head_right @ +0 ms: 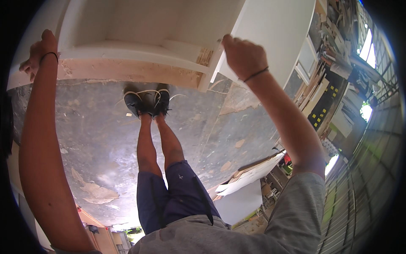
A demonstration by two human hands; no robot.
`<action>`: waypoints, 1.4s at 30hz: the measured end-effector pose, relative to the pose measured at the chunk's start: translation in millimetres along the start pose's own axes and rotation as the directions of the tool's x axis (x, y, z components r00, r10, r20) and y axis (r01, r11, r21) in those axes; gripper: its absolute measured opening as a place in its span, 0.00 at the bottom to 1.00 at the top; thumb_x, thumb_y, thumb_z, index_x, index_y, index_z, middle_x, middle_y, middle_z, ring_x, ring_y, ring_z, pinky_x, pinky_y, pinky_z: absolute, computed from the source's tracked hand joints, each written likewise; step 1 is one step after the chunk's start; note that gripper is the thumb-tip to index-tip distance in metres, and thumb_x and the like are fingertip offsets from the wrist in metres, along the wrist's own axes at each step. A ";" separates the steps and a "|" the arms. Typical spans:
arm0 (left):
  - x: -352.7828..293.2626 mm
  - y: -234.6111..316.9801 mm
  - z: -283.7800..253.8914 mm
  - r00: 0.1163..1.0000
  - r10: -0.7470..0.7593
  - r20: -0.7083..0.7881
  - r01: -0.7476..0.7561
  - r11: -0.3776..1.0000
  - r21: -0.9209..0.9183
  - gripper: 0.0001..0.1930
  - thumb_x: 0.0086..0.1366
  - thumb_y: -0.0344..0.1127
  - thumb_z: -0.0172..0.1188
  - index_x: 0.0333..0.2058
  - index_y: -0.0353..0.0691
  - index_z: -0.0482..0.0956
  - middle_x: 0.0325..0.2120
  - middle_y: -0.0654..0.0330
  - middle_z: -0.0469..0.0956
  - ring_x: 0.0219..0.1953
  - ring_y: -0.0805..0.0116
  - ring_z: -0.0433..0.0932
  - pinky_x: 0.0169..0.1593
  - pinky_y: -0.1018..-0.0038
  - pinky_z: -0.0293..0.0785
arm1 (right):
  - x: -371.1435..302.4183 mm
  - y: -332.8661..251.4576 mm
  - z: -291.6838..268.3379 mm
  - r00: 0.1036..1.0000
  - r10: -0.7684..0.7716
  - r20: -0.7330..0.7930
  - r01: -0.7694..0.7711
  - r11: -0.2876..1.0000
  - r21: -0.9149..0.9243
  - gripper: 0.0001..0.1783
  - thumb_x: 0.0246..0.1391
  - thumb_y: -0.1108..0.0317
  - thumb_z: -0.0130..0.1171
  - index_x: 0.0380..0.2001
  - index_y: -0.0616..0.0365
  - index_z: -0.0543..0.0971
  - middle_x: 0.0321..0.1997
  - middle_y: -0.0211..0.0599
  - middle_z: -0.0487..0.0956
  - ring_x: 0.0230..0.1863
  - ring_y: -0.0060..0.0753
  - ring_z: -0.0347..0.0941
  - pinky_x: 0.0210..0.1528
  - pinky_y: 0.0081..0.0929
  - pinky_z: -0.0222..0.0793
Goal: The person sands the edges and corners of a white wooden cabinet using a sanding block. The person repeatedly rubs the sanding block along the interior and exterior edges of the cabinet compartments.
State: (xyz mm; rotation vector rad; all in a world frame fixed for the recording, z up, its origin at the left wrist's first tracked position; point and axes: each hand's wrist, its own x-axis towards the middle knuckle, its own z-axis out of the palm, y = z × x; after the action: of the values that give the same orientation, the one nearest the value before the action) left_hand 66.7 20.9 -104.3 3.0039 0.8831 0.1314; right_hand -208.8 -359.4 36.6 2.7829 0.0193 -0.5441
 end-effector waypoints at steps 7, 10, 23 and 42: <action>0.3 3.4 25.6 0.994 -0.065 -0.090 0.054 0.991 -0.119 0.33 0.50 0.57 0.44 0.49 0.40 0.76 0.54 0.28 0.61 0.63 0.32 0.40 0.58 0.32 0.37 | -39.3 -27.4 -10.7 0.972 -0.017 0.234 -0.021 0.987 0.158 0.11 0.59 0.61 0.48 0.27 0.55 0.69 0.19 0.38 0.76 0.22 0.43 0.76 0.23 0.37 0.71; 13.6 -3.3 27.0 0.982 -0.113 -0.152 0.085 0.980 -0.178 0.34 0.50 0.57 0.45 0.50 0.41 0.76 0.56 0.27 0.57 0.64 0.31 0.38 0.59 0.32 0.35 | -38.8 -35.0 -10.3 0.975 -0.023 0.222 -0.022 0.980 0.199 0.10 0.59 0.61 0.48 0.27 0.55 0.70 0.19 0.37 0.76 0.22 0.41 0.76 0.22 0.36 0.71; -13.5 7.1 -3.4 1.000 -0.009 0.002 0.009 1.000 -0.022 0.32 0.49 0.55 0.46 0.48 0.40 0.77 0.56 0.25 0.54 0.62 0.37 0.44 0.58 0.36 0.39 | -41.5 -29.4 -8.4 0.966 -0.020 0.257 -0.017 0.990 0.142 0.09 0.58 0.61 0.49 0.27 0.54 0.71 0.19 0.36 0.77 0.21 0.39 0.76 0.21 0.35 0.70; 5.2 -0.7 -1.0 0.997 -0.045 0.059 0.044 0.999 0.014 0.33 0.49 0.56 0.45 0.49 0.39 0.76 0.59 0.26 0.51 0.65 0.35 0.40 0.58 0.33 0.38 | -7.6 -1.5 -4.4 0.999 -0.045 0.007 0.046 0.999 -0.009 0.12 0.59 0.60 0.48 0.27 0.55 0.70 0.17 0.34 0.76 0.19 0.37 0.76 0.19 0.34 0.70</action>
State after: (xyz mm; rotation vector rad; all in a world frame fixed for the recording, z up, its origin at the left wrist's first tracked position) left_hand 70.6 24.3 -102.9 2.9802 0.9476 0.0358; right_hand -214.3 -356.4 42.9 2.7782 0.0836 -0.5630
